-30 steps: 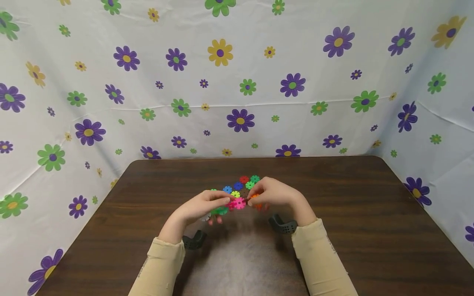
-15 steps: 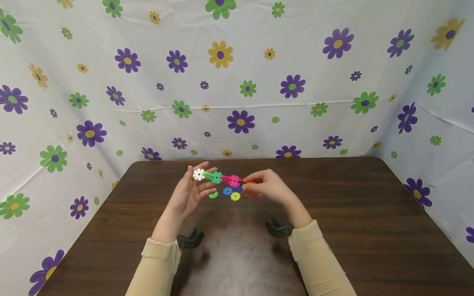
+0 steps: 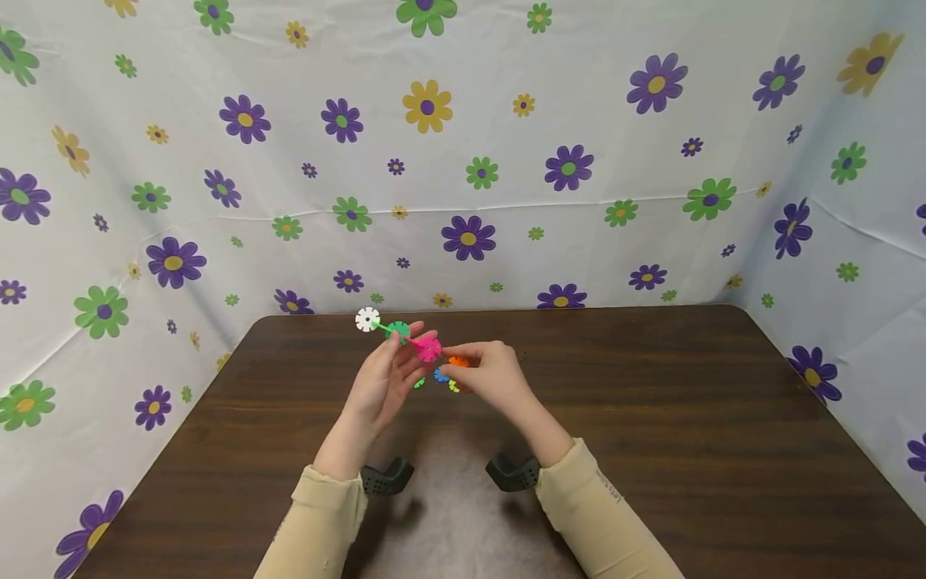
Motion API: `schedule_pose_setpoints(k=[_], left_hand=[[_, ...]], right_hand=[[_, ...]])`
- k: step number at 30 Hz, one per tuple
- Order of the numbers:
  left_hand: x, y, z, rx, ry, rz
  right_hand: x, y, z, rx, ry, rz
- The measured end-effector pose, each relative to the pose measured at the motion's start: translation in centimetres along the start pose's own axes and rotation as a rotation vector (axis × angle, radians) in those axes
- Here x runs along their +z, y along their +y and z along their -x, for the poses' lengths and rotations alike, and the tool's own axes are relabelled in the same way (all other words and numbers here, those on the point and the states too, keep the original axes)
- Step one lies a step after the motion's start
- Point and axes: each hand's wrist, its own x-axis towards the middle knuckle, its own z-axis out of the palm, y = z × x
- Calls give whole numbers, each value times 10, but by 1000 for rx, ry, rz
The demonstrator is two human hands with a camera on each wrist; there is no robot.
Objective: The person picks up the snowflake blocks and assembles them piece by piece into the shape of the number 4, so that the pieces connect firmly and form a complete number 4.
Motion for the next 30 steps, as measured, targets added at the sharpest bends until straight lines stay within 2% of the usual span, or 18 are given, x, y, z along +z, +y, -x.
schedule_pose_setpoints(k=[5,11,15,20,24,30], left_hand=[[-1,1,-1,24,30,-12],[0,4,-3,23,67,-7],[-2,5,-3,28,94,0],[-3,7,-3,40,97,8],[-4,8,-2,28,111,-12],[-4,7,-1,13,125,-46]], right_hand=[[10,1,0,-34,-55,62],[13,1,1,5,-146,-47],[12,0,2,9,-195,-49],[2,-1,0,3,-253,-64],[-13,7,-4,20,-246,-43],[-42,31,-14,105,-123,3]])
